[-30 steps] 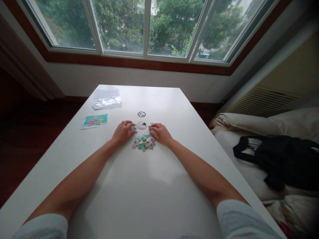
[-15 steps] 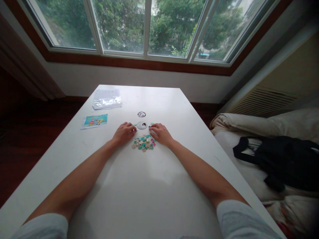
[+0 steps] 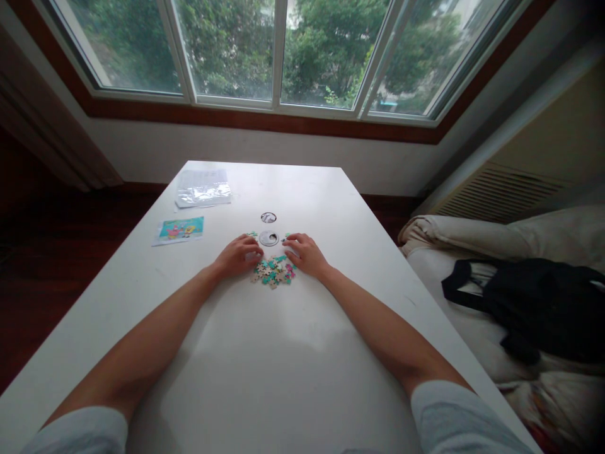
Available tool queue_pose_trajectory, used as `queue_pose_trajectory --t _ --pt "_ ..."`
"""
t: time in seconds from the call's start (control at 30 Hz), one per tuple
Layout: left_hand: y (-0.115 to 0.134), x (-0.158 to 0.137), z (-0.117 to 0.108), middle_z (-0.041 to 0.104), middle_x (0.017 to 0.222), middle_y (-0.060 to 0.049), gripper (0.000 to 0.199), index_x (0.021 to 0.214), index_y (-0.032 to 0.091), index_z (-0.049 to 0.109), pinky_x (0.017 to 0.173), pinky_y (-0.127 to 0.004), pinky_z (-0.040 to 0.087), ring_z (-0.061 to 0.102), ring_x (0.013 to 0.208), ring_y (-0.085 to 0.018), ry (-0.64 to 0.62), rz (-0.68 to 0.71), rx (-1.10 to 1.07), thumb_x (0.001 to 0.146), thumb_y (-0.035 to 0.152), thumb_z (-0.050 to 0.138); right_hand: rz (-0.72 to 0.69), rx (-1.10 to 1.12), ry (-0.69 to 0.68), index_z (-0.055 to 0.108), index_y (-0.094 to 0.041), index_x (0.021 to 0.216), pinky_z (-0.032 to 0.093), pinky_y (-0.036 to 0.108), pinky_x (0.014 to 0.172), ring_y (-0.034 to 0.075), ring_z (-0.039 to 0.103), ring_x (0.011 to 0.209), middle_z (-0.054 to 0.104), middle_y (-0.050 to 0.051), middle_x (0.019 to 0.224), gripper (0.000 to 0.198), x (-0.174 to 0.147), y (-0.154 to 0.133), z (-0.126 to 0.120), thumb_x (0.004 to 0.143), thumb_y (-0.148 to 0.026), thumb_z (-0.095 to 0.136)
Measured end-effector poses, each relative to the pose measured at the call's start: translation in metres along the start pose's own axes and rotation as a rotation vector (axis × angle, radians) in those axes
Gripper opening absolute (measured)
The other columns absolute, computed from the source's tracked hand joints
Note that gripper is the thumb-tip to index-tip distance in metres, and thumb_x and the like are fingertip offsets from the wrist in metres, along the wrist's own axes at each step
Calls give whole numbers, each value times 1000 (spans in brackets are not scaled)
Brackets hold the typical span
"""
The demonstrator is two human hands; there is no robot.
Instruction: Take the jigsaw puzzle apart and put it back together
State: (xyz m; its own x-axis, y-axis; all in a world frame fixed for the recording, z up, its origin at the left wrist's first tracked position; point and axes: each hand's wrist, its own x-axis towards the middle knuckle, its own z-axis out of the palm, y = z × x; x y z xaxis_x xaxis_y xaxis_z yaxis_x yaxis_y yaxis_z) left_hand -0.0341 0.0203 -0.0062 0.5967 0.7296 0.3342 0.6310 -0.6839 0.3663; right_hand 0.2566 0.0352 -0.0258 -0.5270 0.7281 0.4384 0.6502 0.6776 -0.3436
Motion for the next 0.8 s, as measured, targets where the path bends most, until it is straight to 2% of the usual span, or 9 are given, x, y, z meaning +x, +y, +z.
queue_pose_trajectory --t 0.23,0.33,0.57,0.7,0.8 --pt "4 2 -2 70 104 -6 18 100 28 78 99 -38 46 59 103 -23 -54 57 -62 94 36 62 -70 15 -79 76 -27 100 43 44 100 26 54 110 67 7 112 11 3 -7 -6 93 -32 70" --pt "2 2 -1 70 102 -6 21 98 27 78 98 -37 46 58 102 -22 -43 59 -77 97 32 58 -37 -17 -75 75 -26 97 44 42 97 26 53 107 66 7 109 8 3 -6 -4 92 -31 71" --pt "-4 2 3 70 99 -7 20 96 25 79 95 -37 46 58 100 -23 1 62 -133 96 28 59 147 -122 1 73 -24 96 42 39 91 26 52 102 64 8 102 6 2 -2 -1 92 -24 69" --pt "-9 1 4 70 98 -7 20 96 26 81 92 -35 46 58 97 -21 -13 98 -191 96 28 61 156 -121 31 71 -22 95 41 38 89 25 54 98 65 7 96 8 3 -2 -3 95 -26 64" --pt "-9 1 3 70 97 -6 20 96 27 82 92 -35 46 58 95 -21 -25 98 -191 95 28 62 141 -74 13 69 -21 91 40 37 88 23 55 91 65 6 90 7 3 -2 -2 93 -21 62"
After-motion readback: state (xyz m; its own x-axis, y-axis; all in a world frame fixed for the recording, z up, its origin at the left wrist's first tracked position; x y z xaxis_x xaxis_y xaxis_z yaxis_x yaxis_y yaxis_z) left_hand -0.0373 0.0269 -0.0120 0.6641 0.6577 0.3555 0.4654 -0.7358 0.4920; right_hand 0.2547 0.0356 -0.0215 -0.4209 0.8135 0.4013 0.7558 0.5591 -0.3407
